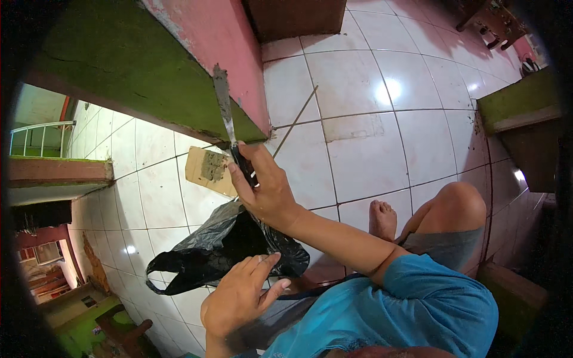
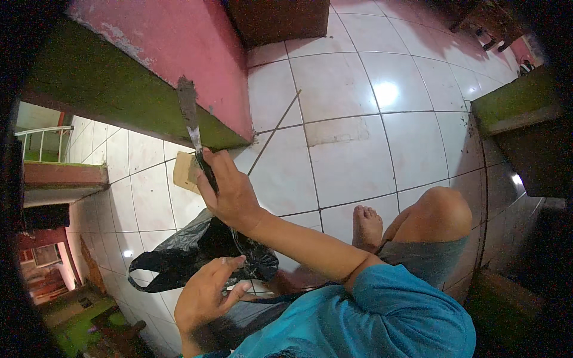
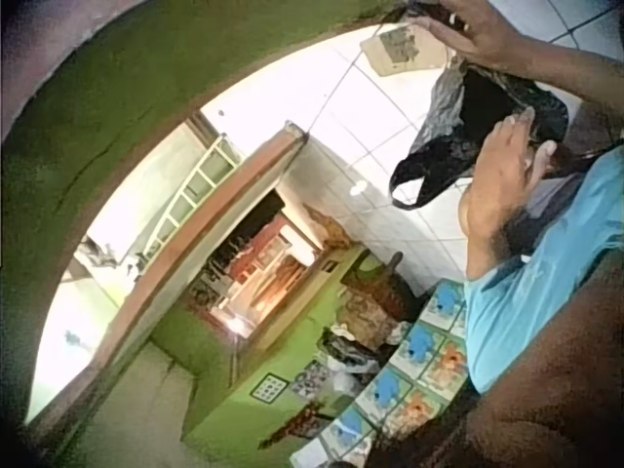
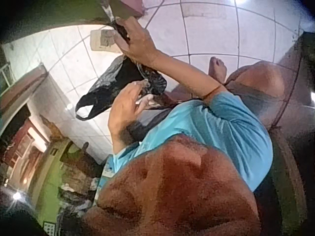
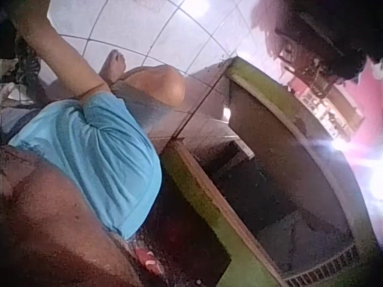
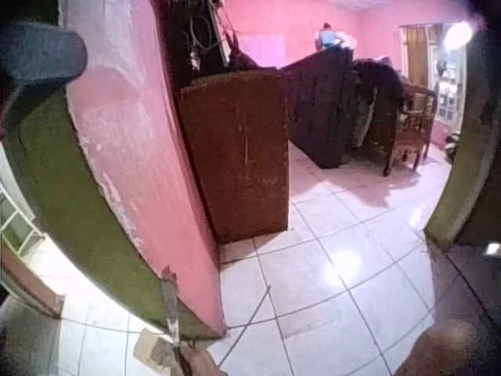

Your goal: The person applies a patching compound to a damaged area of a pink and green wall using a putty knife. They pick up the compound from a black plastic bag and spread it over the wall surface, then use a small wooden stick to smooth or clear specific sections.

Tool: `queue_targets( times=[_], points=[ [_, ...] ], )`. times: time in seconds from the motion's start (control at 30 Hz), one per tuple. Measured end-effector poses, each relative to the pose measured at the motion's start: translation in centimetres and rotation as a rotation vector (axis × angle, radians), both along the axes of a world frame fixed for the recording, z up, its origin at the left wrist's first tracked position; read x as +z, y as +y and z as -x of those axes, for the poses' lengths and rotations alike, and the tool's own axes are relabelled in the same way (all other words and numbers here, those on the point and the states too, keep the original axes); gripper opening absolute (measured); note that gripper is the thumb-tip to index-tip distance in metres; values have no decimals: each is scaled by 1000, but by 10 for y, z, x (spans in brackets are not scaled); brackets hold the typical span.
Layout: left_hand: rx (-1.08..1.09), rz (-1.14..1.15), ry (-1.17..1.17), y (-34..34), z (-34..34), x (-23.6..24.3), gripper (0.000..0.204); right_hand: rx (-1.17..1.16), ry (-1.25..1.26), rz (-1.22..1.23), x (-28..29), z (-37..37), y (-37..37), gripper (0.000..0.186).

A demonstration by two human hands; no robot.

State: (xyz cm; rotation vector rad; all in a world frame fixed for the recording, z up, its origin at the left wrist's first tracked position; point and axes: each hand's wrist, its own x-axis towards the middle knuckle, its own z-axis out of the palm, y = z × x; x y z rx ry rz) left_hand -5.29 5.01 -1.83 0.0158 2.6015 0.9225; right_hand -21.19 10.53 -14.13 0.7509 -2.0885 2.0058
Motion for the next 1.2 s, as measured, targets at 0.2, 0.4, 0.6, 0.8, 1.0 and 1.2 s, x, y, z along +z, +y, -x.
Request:
queue_targets(
  times=[0.2,0.4,0.6,0.8,1.0,1.2],
  points=[
    [-2,4,-33,1,3,0,51,-6,-124,45,-8,1,13,30],
    [-22,18,-29,0,1,-2,51,-44,-122,46,-10,32,14,29],
    [-15,29,-48,1,2,-1,51,50,-107,-5,4,20,20,35],
    [-49,-6,-62,1,9,2,52,49,-131,22,4,15,19,37],
    [-34,14,-59,4,11,5,51,28,-88,58,0,8,15,32],
    [-39,-10,-42,0,9,2,52,26,-191,121,2,10,19,31]
  ],
)
